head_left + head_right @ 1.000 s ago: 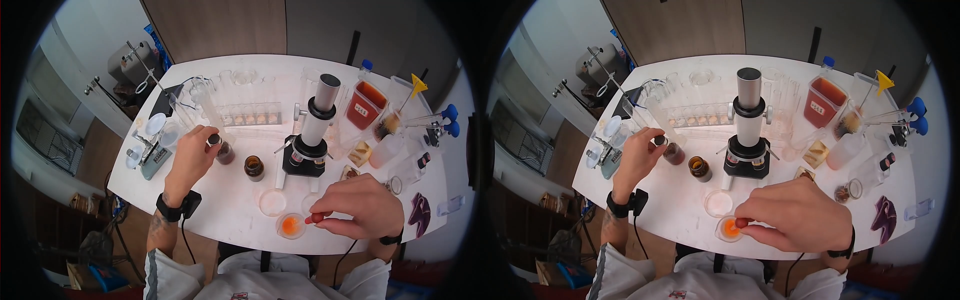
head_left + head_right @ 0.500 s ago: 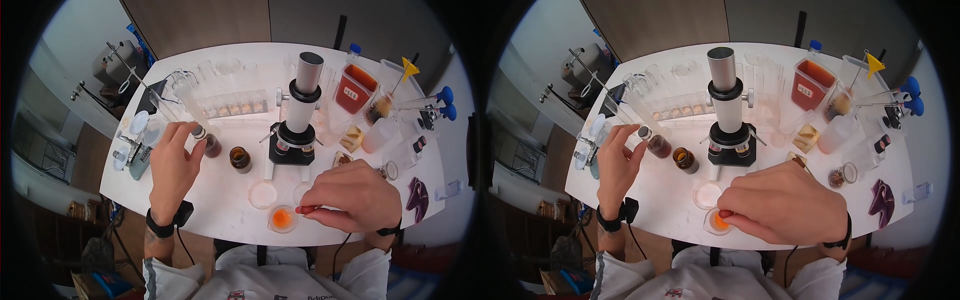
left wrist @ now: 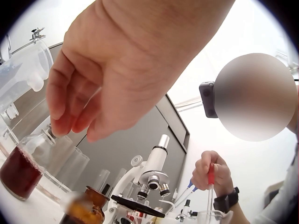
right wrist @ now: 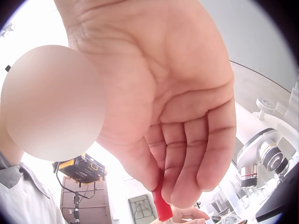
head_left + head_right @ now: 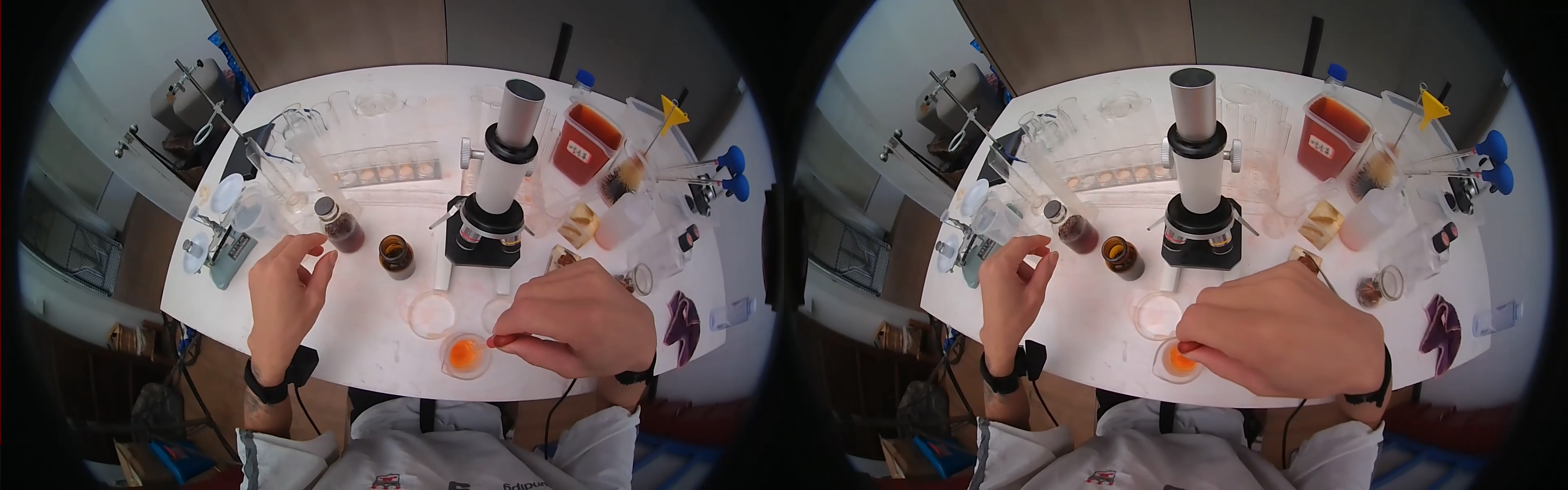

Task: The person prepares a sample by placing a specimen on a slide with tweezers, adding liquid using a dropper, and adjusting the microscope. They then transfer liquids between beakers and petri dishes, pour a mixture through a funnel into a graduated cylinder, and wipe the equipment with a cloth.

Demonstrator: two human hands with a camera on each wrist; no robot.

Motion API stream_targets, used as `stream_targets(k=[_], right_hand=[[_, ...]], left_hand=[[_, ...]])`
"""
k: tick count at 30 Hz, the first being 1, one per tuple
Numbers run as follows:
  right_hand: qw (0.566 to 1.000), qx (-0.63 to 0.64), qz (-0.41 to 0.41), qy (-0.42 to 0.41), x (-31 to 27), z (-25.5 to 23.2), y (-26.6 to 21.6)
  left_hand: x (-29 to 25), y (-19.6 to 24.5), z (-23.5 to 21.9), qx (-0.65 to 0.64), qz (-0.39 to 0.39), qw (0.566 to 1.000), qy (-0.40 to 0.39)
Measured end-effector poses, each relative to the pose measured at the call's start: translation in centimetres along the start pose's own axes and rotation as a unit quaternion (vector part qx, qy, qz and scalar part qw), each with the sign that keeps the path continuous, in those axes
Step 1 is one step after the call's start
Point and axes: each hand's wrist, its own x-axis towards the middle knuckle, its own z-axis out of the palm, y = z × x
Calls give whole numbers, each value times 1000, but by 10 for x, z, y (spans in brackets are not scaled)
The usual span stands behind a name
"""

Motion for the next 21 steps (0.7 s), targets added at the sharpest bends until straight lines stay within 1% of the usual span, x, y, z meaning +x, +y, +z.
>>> stream_targets(k=[4,7,10,13,14,16,17,19,21], right_hand=[[999,41,14,17,1,-2,0],[998,50,0,49,-1,-8,-5],[984,51,-20,167,-3,-11,-10],[961,0,-41,273,3,-3,-10],[955,-10,-33,294,9,4,-11],[949,-53,-36,308,20,20,-5],[947,-77,-40,311,26,27,1],[951,-92,-6,295,32,40,9],[957,-102,22,270,39,49,14]], left_hand=[[-2,-1,1,-8,2,1000,2],[-5,-14,6,-21,-19,1000,6],[-5,-11,0,19,-44,998,-28],[-6,-14,3,11,-53,998,-24],[-6,-13,5,-5,-46,999,-13],[-8,-11,9,-43,-35,998,14],[-9,-13,11,-36,-28,999,8],[-14,-19,14,-25,-23,999,1],[-17,-19,11,-5,-21,999,-36]])
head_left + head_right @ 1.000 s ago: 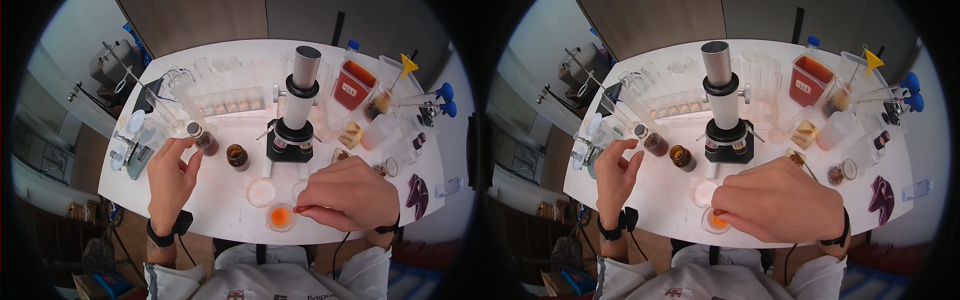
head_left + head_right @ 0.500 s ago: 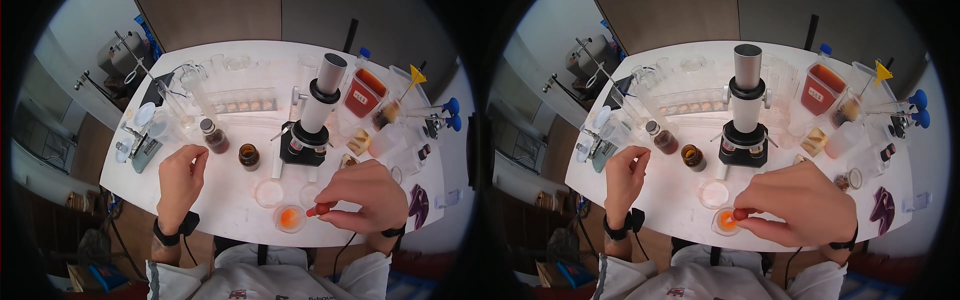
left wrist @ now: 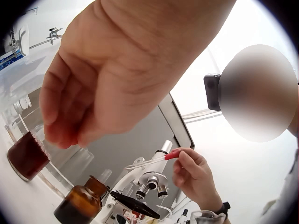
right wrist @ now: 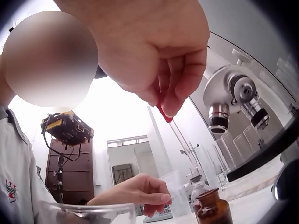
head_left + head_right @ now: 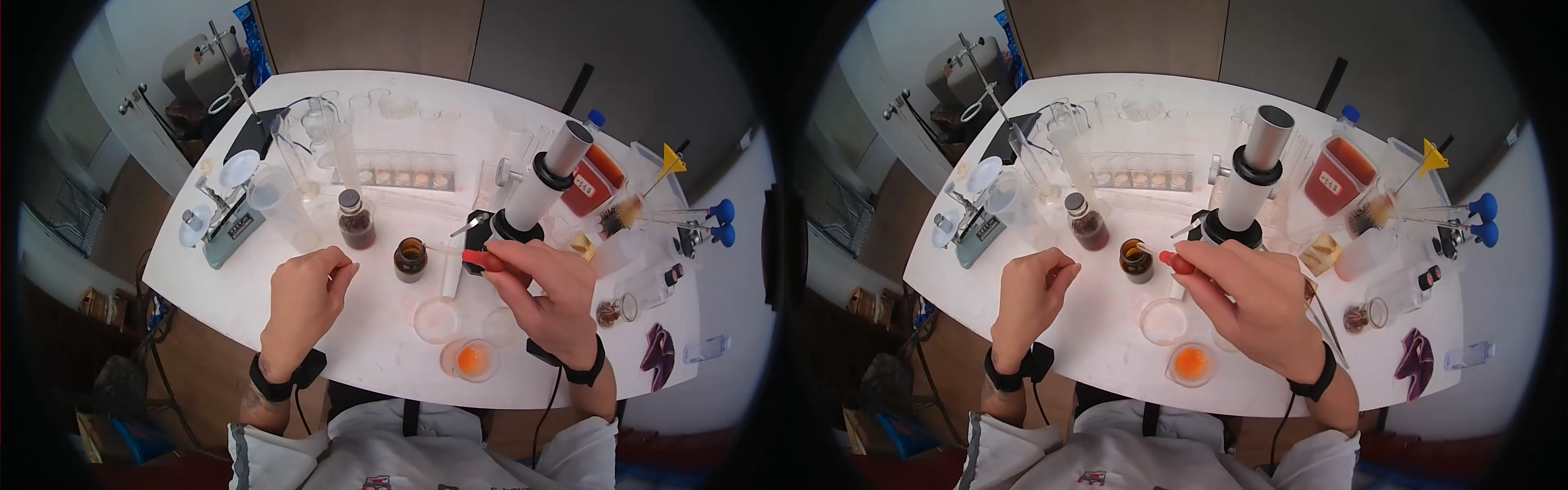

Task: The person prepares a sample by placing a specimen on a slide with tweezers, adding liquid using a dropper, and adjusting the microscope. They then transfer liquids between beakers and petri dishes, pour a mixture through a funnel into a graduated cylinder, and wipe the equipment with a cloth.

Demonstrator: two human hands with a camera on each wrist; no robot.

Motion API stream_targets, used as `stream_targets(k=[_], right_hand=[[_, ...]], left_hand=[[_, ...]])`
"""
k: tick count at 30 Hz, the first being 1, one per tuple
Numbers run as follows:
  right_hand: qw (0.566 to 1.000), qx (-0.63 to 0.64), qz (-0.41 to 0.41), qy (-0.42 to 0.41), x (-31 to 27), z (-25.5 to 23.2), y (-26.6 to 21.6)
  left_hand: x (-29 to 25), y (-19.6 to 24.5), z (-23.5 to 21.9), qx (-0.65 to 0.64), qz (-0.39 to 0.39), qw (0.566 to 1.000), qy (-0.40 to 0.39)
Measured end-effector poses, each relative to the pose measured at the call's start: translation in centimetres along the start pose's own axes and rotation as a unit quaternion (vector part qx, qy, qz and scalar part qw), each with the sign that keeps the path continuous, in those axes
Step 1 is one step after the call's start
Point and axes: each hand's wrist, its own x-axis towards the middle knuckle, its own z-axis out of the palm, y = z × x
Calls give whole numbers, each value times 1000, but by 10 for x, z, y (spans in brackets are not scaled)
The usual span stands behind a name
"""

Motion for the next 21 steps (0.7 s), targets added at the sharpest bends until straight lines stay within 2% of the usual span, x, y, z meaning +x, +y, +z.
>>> stream_targets(k=[1,14,21], right_hand=[[1000,13,-4,10,2,8,1],[994,-82,-13,-67,19,33,-7],[973,-137,11,-187,29,48,-8]], left_hand=[[-2,-1,-3,13,-1,1000,-20],[-11,-5,-6,-15,14,1000,-9],[-11,-6,-4,-27,18,999,-16]])
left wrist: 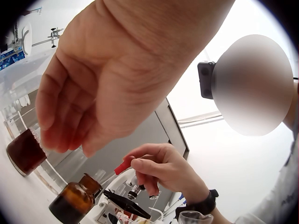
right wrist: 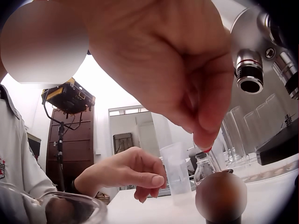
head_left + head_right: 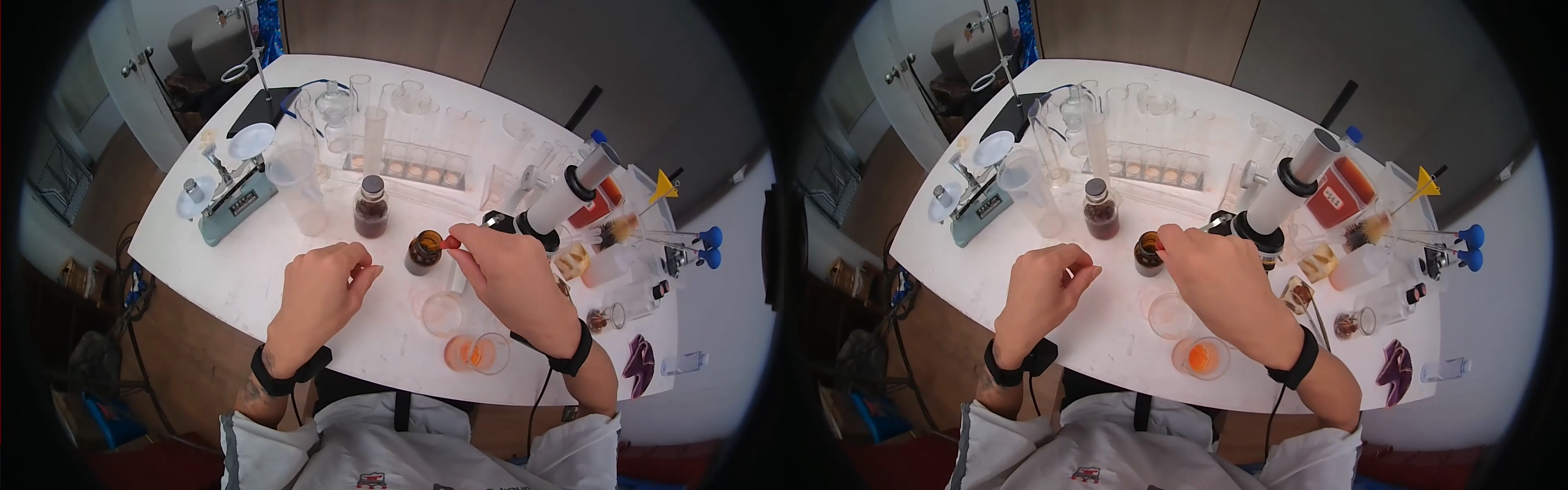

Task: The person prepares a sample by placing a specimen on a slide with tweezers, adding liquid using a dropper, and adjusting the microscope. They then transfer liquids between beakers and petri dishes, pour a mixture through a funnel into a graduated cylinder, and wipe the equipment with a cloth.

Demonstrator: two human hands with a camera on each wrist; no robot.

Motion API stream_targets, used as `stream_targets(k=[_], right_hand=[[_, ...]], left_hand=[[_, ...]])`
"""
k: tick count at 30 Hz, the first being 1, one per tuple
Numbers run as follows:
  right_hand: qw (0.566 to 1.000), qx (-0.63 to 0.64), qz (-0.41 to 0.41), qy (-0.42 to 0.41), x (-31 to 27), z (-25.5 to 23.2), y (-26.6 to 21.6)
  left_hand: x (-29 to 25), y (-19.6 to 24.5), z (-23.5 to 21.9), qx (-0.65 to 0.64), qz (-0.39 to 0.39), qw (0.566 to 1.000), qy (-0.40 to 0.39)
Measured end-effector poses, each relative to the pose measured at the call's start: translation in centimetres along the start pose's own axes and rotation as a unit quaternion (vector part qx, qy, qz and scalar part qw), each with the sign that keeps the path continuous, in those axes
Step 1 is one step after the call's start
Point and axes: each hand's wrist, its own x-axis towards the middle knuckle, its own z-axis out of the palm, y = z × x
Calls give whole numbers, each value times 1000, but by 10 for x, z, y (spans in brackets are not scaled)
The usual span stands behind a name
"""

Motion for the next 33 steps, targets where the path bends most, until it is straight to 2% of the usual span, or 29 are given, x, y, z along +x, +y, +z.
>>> stream_targets(k=[5,14,17,18,21,24,27,28,31,32,33], right_hand=[[996,-39,-11,-77,10,6,1],[991,-72,20,-112,12,8,0],[995,-33,32,-86,4,-2,-5],[996,-5,61,-61,-3,-6,-7],[991,119,56,-12,-26,-35,-9],[968,207,115,-77,-61,-62,1],[954,245,101,-143,-92,-60,19],[929,280,123,-207,-100,-56,21],[911,336,126,-202,-117,-33,16],[896,344,164,-226,-119,-30,12],[901,347,163,-204,-120,-24,10]], left_hand=[[-1,-3,0,8,-5,1000,-4],[-4,2,0,0,-26,999,-21],[-6,5,0,-4,-31,999,-33],[-7,5,1,-7,-31,999,-34],[-7,6,-1,-8,-32,999,-36],[-8,6,0,-9,-34,999,-36],[-6,5,3,-5,-28,999,-43],[-5,6,5,-3,-25,999,-47],[0,11,10,-10,-28,998,-55],[1,12,11,-14,-28,998,-57],[1,14,13,-16,-27,998,-61]])
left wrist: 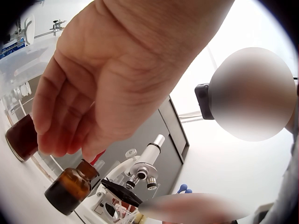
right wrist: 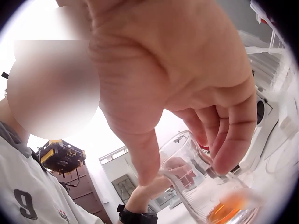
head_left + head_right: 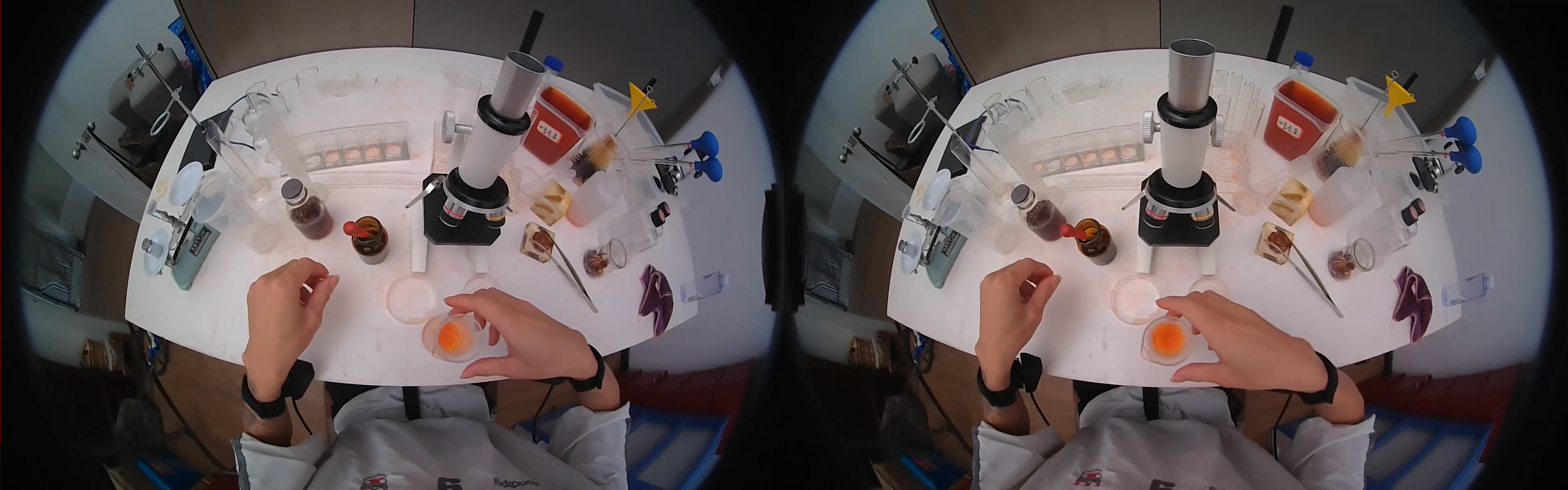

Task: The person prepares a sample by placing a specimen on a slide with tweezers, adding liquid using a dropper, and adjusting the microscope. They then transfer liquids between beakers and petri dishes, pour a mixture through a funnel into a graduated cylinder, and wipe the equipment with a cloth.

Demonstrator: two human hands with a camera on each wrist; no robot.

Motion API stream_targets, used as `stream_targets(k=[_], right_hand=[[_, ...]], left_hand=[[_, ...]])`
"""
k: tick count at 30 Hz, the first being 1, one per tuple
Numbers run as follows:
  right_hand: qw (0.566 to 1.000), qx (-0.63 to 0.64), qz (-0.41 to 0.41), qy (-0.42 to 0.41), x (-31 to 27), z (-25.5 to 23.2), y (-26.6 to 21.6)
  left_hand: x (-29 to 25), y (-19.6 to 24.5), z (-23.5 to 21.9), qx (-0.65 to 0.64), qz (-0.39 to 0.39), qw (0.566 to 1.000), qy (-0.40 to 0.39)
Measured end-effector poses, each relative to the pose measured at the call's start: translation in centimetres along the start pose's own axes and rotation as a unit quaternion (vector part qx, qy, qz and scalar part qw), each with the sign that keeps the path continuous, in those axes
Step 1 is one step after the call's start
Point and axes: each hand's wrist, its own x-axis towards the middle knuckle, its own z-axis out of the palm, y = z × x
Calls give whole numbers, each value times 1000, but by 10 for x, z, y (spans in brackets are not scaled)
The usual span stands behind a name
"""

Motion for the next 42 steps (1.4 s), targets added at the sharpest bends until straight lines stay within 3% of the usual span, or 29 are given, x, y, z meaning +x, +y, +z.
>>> stream_targets(k=[5,14,29,32,42], right_hand=[[995,-29,-69,59,7,21,22],[987,-22,-84,135,0,29,23],[993,-33,-43,104,-4,25,12],[995,-20,-58,77,-7,23,12],[990,-38,-87,107,-7,25,8]], left_hand=[[-2,3,6,-18,-10,1000,-11],[-3,-8,5,-33,-50,998,-9],[-2,-7,3,-23,-64,997,-21],[-1,-6,4,-25,-62,998,-23],[-4,-6,3,-18,-55,998,-20]])
